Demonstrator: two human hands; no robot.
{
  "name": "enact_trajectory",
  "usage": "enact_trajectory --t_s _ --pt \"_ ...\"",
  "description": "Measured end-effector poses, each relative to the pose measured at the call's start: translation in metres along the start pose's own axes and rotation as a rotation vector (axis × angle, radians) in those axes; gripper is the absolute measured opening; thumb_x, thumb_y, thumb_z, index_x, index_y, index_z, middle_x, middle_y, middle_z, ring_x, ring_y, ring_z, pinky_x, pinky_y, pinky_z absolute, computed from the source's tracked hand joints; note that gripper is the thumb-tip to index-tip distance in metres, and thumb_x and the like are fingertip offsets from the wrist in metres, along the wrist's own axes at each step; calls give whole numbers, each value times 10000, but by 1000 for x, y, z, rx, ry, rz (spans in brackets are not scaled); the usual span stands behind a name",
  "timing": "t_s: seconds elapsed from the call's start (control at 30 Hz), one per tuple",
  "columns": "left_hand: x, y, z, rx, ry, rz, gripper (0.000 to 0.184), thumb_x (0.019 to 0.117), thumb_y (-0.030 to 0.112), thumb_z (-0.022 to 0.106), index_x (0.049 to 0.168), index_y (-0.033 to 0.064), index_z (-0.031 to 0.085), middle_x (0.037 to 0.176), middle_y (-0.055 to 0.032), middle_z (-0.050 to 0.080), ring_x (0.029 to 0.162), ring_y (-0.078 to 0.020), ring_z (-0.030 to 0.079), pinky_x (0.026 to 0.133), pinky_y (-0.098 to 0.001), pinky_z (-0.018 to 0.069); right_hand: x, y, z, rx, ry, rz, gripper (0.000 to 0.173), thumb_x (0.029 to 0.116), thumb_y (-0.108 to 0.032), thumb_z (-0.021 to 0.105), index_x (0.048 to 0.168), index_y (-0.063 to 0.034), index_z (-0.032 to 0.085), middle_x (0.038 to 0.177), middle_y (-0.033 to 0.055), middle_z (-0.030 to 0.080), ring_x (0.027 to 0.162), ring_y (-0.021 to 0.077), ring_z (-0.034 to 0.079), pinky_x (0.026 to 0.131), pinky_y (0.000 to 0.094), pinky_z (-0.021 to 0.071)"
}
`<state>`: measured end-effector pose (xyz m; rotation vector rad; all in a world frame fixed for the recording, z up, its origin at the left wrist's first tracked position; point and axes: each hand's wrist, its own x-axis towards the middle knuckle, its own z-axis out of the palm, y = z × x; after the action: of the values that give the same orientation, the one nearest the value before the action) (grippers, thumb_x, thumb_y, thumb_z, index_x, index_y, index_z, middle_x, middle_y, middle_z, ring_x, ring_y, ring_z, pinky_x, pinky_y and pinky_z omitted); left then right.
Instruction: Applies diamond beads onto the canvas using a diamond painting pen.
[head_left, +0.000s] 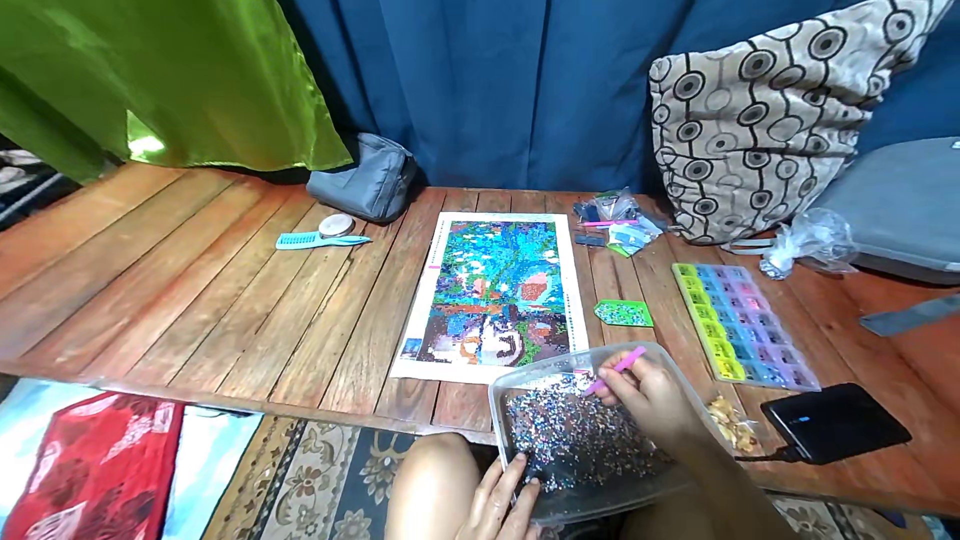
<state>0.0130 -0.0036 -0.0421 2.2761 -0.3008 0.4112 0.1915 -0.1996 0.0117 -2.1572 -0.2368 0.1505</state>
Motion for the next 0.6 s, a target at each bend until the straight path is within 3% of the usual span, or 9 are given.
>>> enact_trajectory --t_s 0.1,0.4,0.6 --pt "0 -1 0 -6 -6 -4 290 969 82 595 1201 -60 696 1339 -287 609 1312 -410 550 1147 -410 407 0 0 -6 253 7 60 119 1031 -51 519 1025 27 609 754 47 708 645 70 708 649 222 604" --pt "-2 -3 2 -99 66 -2 329 975 160 584 1205 -51 687 1330 -296 604 1309 -411 543 1144 -445 399 5 -18 -15 691 -27 206 195 1066 -9 368 994 -26 548 776 63 736 642 151 735 643 266 630" --pt "40 5 -12 -87 319 -126 282 963 217 592 1119 51 758 1107 -159 697 1070 -233 610 970 -363 440 1 -23 -16 882 -95 220 301 1063 -29 314 923 -39 580 765 80 738 630 152 729 634 260 626"
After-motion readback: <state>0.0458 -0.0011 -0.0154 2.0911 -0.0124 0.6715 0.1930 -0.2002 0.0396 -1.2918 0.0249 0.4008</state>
